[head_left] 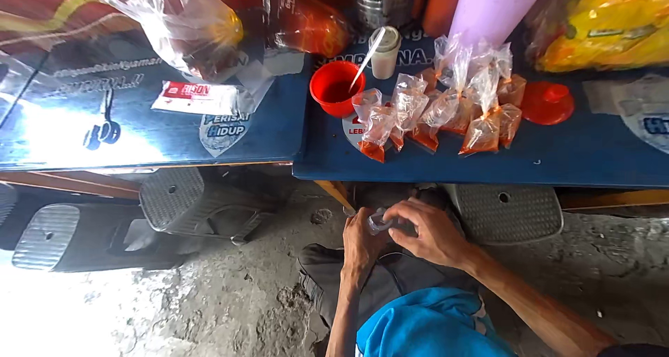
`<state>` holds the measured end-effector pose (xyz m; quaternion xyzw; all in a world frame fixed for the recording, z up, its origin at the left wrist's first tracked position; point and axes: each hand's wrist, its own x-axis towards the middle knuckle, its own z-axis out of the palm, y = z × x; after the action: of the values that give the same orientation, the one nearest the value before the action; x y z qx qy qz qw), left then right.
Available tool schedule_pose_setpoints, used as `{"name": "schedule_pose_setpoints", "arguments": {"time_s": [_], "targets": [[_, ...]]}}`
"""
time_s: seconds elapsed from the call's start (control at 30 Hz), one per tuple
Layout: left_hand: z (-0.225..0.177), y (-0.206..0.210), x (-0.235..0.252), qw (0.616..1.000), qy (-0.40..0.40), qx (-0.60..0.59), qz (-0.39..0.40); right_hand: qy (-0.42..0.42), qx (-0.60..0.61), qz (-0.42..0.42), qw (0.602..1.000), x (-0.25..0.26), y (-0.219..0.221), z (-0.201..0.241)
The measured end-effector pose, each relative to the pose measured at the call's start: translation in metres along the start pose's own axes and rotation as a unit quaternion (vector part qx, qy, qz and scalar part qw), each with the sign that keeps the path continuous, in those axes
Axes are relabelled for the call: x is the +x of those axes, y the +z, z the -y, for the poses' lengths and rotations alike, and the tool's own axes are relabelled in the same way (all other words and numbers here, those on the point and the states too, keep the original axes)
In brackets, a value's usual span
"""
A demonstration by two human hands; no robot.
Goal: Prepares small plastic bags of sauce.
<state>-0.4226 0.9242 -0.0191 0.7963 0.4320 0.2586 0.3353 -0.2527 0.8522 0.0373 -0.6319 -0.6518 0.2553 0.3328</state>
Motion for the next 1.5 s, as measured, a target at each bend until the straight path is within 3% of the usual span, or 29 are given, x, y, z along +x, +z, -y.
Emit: {"name": "schedule_pose_setpoints", "arguments": {"time_s": [0.1,0.23,0.4,0.77,0.87,1.0,1.1,1.17,1.37,1.5], "targets": [[-0.014,-0.005,0.006,0.997,0.034,0.064,-0.001,0.023,-0.03,0.142,0.989,0.013,-0.007,0.007],[-0.016,0.0,0.011,0.991,0.093,0.094,-0.028,0.046,-0.03,0.265,0.963,0.038,-0.015,0.006],[-0.016,0.008,0.011,0.978,0.148,0.121,-0.086,0.04,-0.03,0.299,0.953,0.047,-0.019,0.004],[-0.021,0.015,0.011,0.964,0.133,0.151,-0.171,0.045,-0.045,0.142,0.988,0.033,-0.019,0.018],[-0.03,0.008,0.012,0.955,0.131,0.163,-0.208,0.01,-0.032,0.102,0.994,0.03,-0.021,0.027],[-0.037,-0.026,0.026,0.969,0.085,0.026,-0.231,-0.043,0.071,0.015,0.996,0.037,-0.054,0.048],[-0.041,-0.059,0.05,0.954,0.089,-0.108,-0.264,-0.041,0.088,-0.105,0.99,0.068,-0.094,0.052],[-0.043,-0.077,0.071,0.94,0.106,-0.14,-0.291,-0.023,0.065,-0.139,0.988,0.099,-0.118,0.045],[-0.037,-0.102,0.117,0.948,0.103,-0.101,-0.285,0.08,0.069,-0.113,0.988,0.193,-0.139,0.025],[-0.03,-0.108,0.137,0.964,0.084,-0.085,-0.237,0.07,0.091,-0.114,0.987,0.225,-0.133,0.023]]}}
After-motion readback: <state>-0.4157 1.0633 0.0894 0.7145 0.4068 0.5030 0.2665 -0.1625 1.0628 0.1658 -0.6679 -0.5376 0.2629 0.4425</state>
